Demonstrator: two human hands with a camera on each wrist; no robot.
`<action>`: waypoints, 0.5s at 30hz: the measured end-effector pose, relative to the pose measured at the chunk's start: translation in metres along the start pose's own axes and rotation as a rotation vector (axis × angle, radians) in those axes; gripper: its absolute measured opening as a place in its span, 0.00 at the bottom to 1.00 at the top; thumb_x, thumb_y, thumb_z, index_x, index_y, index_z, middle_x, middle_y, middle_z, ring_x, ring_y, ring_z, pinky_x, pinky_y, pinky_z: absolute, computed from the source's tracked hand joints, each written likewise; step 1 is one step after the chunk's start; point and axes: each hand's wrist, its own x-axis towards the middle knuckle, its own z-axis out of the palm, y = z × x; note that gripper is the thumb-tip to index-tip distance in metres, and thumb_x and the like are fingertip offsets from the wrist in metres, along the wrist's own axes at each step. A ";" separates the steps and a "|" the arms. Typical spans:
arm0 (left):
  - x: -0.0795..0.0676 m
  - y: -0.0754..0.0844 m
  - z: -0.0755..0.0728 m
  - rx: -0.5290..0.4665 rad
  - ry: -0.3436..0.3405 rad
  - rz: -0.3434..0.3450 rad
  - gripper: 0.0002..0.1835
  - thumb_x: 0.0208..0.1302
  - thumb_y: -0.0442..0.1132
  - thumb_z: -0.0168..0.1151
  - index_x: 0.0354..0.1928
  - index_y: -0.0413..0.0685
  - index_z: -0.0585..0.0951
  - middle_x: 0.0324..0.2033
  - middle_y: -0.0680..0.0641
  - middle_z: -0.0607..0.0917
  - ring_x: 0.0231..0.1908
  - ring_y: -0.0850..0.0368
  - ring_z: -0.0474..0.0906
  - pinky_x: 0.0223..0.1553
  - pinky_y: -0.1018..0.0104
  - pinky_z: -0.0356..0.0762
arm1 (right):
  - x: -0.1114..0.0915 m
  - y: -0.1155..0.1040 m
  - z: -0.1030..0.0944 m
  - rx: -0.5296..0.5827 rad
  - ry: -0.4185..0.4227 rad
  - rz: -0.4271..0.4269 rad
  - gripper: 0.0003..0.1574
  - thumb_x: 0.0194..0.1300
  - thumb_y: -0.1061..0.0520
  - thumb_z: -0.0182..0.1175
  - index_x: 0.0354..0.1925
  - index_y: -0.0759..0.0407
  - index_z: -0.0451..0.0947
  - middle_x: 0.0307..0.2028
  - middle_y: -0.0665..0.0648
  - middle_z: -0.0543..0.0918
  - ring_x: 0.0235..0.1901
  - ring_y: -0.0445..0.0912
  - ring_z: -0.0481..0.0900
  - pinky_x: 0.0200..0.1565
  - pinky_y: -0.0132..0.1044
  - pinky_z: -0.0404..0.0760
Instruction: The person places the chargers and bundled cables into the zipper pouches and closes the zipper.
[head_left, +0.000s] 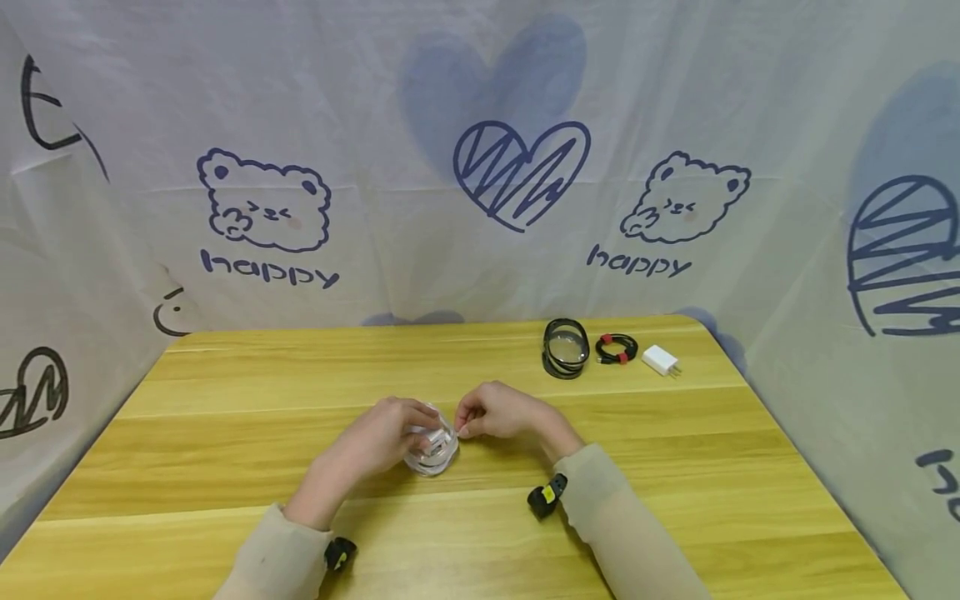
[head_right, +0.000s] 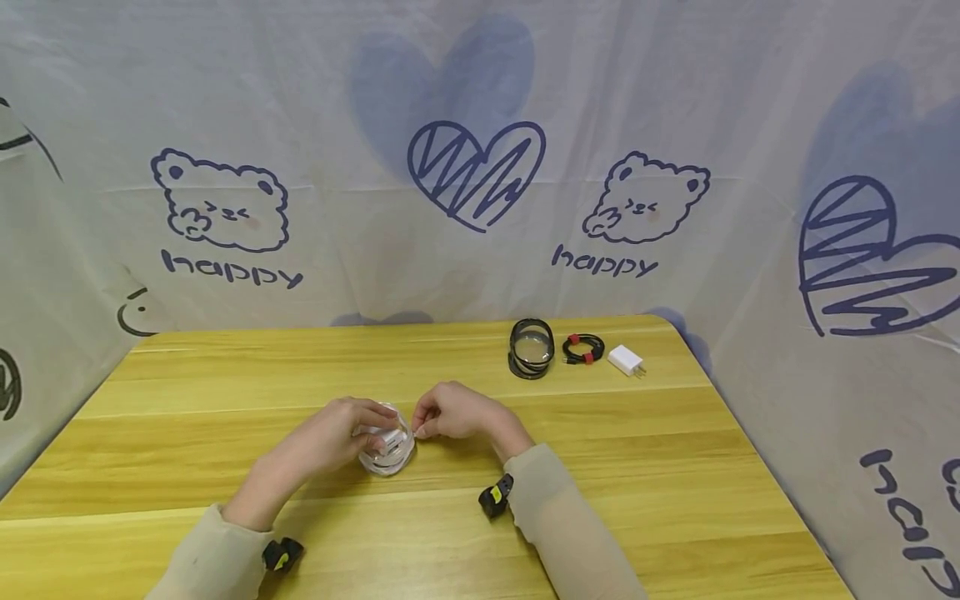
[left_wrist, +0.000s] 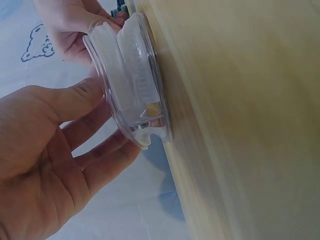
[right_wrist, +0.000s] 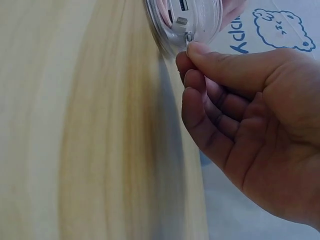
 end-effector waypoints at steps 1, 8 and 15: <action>0.000 0.000 0.000 0.006 0.001 0.009 0.12 0.64 0.28 0.71 0.50 0.40 0.90 0.54 0.41 0.88 0.56 0.40 0.83 0.59 0.47 0.82 | 0.000 0.000 0.000 0.001 0.001 0.001 0.03 0.69 0.61 0.69 0.36 0.60 0.86 0.31 0.47 0.85 0.31 0.36 0.78 0.37 0.27 0.80; -0.001 0.000 -0.001 0.012 -0.011 0.023 0.14 0.64 0.28 0.71 0.52 0.37 0.89 0.55 0.40 0.87 0.57 0.40 0.83 0.59 0.49 0.83 | 0.000 -0.003 0.001 0.019 0.023 0.044 0.04 0.70 0.62 0.67 0.35 0.58 0.86 0.29 0.46 0.84 0.30 0.37 0.77 0.34 0.27 0.79; -0.002 0.001 -0.001 0.056 0.009 0.036 0.15 0.64 0.35 0.74 0.52 0.40 0.89 0.53 0.42 0.88 0.53 0.43 0.85 0.56 0.50 0.85 | 0.001 -0.003 0.004 -0.010 0.092 0.063 0.05 0.70 0.62 0.67 0.34 0.57 0.85 0.31 0.46 0.84 0.33 0.38 0.77 0.40 0.30 0.79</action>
